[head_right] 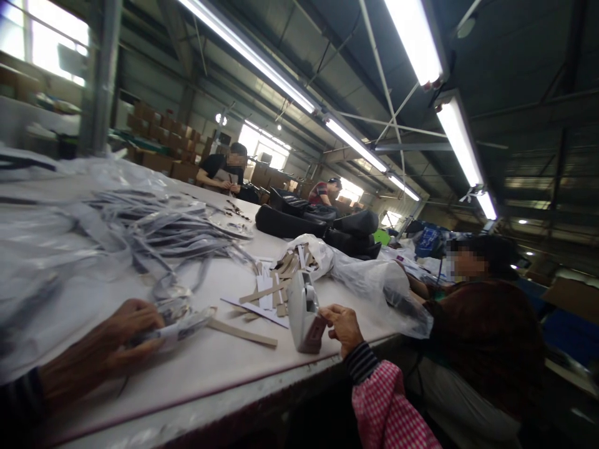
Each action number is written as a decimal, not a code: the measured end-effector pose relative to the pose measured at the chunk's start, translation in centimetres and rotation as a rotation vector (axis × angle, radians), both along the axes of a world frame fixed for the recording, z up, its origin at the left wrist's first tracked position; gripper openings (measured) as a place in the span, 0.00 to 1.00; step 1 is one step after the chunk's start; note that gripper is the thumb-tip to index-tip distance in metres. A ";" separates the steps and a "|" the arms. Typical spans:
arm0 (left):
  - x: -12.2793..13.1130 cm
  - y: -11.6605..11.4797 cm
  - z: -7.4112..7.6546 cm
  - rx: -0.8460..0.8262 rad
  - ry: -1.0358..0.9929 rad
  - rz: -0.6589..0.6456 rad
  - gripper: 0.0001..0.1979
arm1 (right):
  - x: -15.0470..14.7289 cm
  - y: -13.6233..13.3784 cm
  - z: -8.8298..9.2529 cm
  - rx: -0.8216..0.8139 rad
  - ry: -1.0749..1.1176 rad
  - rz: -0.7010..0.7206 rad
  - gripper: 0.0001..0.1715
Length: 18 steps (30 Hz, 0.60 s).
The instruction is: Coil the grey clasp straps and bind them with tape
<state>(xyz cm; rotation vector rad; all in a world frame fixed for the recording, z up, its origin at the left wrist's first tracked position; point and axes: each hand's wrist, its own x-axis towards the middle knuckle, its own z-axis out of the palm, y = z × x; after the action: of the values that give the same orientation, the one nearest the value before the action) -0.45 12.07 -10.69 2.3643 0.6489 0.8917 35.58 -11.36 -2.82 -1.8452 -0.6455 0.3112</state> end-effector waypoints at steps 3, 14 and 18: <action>0.0 -0.1 0.1 -0.009 -0.017 -0.001 0.13 | 0.0 0.1 -0.2 0.056 0.056 -0.040 0.11; 0.0 0.0 0.0 0.004 0.035 -0.015 0.13 | -1.3 0.1 -1.2 0.396 0.193 -0.140 0.14; -0.1 0.0 0.1 -0.009 0.034 -0.013 0.13 | -2.4 -0.7 -1.1 0.414 0.213 -0.132 0.16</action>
<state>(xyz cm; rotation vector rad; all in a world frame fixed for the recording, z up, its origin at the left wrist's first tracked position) -0.51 12.10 -10.60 2.3780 0.6490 0.8425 33.19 -12.05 -3.90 -1.4270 -0.4024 0.2605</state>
